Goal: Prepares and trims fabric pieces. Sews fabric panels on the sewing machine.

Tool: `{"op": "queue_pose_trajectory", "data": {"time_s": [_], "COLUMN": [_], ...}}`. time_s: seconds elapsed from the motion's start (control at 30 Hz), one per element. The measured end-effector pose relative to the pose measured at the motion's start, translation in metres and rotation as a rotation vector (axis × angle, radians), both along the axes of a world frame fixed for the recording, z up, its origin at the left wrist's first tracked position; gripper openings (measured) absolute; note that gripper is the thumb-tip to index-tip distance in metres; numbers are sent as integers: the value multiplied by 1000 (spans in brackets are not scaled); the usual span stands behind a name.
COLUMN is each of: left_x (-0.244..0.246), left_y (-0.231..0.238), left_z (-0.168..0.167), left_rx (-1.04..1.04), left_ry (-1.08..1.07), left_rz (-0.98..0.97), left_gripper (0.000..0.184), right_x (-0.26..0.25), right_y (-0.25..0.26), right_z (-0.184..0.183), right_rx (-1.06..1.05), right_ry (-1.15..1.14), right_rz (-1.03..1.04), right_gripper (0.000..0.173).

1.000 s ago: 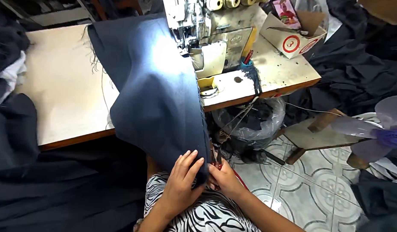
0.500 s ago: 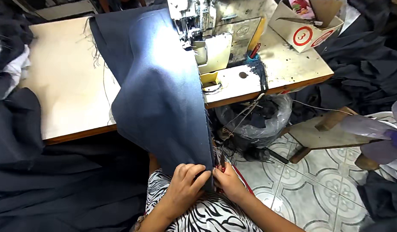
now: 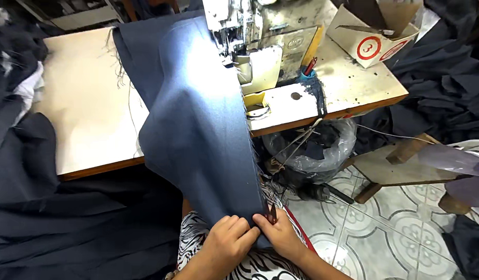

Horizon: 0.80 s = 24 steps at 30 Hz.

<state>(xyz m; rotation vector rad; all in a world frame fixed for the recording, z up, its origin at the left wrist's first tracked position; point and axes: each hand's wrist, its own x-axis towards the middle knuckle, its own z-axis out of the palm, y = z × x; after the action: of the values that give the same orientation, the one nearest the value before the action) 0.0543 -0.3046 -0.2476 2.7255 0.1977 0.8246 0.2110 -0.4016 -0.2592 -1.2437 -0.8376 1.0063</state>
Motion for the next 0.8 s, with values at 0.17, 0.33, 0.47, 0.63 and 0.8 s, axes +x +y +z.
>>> {"op": "queue_pose_trajectory", "data": {"time_s": [0.17,0.33,0.47,0.63,0.8], "left_x": [19,65,85,93,91], "left_y": [64,180,227,197,217], "left_z": [47,121,141,127,132], "left_rx": [-35,93,127,393,168], "left_ry": [3,144,285,146,190], "left_rz": [29,407,471,422,344], "left_gripper": [46,55,48,30,41], "right_x": [12,31,45,65,79], "right_y": [18,64,104,151,194], "right_z": [1,17,29,47,75], "right_rx": [-12,12,9,38,24], "right_ry": [81,14,30,-8,68], "right_rz": [-7,-53,-82,-113,-114], "right_gripper": [15,13,17,27,12]}}
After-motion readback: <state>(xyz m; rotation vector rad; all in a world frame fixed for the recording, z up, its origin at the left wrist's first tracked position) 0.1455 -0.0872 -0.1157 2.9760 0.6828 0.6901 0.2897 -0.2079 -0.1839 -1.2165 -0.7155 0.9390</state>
